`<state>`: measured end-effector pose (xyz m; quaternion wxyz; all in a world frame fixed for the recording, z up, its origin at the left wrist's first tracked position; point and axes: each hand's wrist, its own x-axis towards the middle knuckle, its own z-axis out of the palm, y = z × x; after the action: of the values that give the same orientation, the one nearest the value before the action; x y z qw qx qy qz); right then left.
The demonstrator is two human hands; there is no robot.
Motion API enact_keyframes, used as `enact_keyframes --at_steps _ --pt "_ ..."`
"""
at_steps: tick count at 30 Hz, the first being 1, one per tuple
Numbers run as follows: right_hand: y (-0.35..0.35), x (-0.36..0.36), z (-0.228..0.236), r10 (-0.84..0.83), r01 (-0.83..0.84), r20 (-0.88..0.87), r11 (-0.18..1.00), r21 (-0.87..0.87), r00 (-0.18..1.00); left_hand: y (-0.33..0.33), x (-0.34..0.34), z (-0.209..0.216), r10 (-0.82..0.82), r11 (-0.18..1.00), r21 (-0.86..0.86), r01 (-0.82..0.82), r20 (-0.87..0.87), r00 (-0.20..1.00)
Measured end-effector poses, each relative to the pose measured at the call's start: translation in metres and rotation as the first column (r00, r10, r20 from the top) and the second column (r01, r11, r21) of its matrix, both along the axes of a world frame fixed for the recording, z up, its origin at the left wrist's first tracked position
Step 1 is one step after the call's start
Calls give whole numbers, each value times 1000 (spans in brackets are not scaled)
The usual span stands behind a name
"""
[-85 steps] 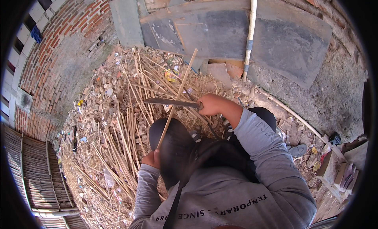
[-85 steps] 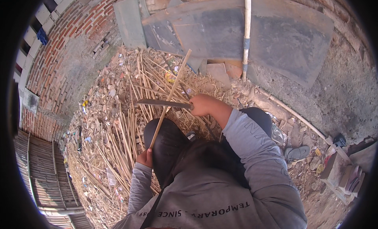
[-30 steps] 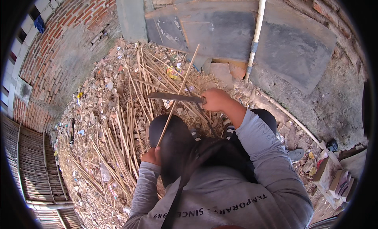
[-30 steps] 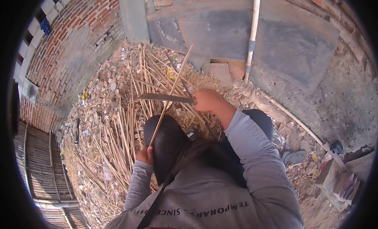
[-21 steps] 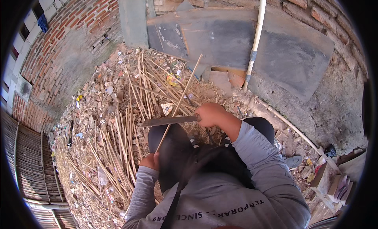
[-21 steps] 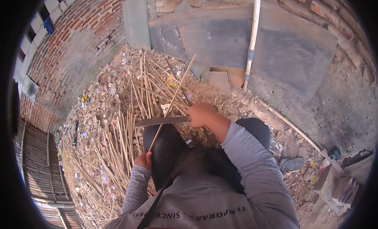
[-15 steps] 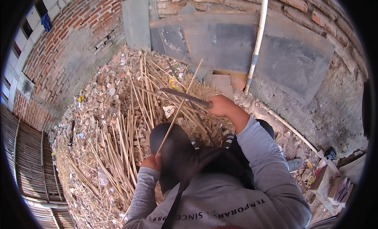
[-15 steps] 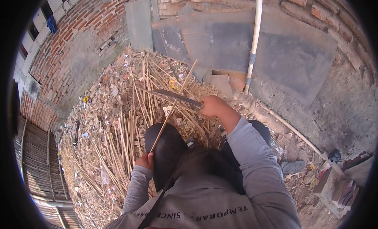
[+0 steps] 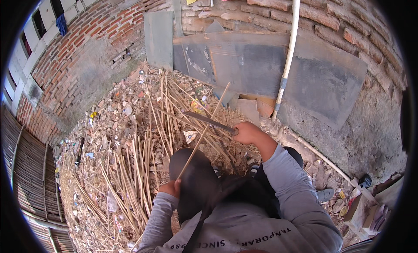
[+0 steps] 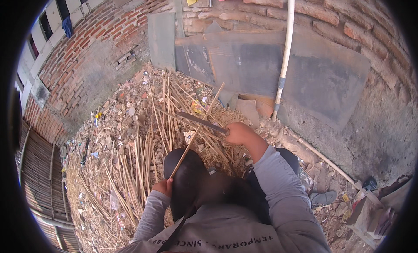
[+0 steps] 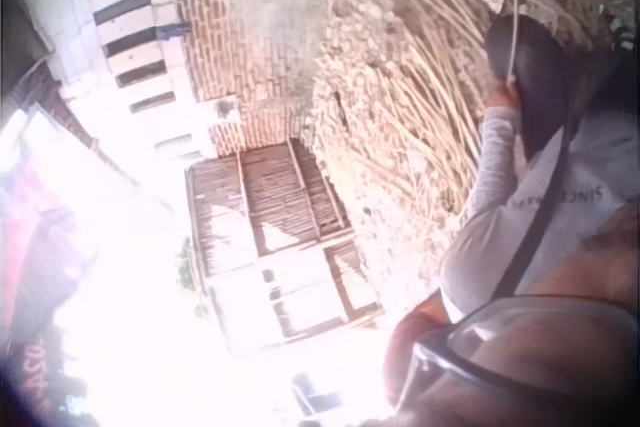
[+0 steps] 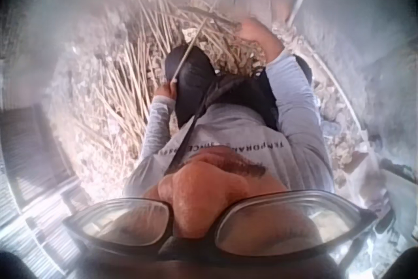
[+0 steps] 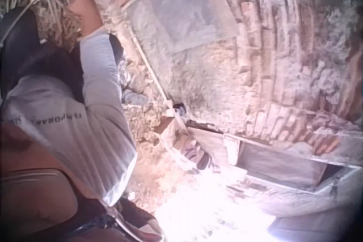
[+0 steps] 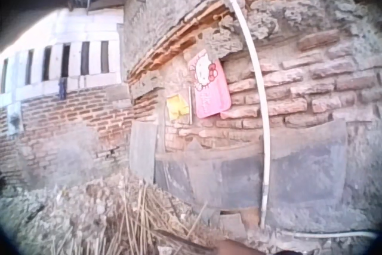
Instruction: The person shaves a thin wooden stick using a large knife, repeatedly pulling the blade along the length of the wood while sitting on the ground.
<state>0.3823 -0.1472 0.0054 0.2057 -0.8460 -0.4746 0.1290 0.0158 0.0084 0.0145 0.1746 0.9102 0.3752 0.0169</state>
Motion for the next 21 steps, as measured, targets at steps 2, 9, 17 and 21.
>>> enact_keyframes --at_steps 2,9,17,21 --pt "2 -24 13 93 -97 -48 992 -85 994 3 -4 -10 -1 1000 -2 1 4 1000" --pt "4 -39 19 203 -212 -94 972 -102 975 2 -6 -16 -26 999 30 24 64 998" --pt "4 -26 13 87 -91 -67 993 -69 994 3 -4 -4 1 999 -46 0 32 999" --pt "5 -40 14 178 -188 -85 973 -135 980 2 -3 -4 -2 999 -50 3 6 1000"
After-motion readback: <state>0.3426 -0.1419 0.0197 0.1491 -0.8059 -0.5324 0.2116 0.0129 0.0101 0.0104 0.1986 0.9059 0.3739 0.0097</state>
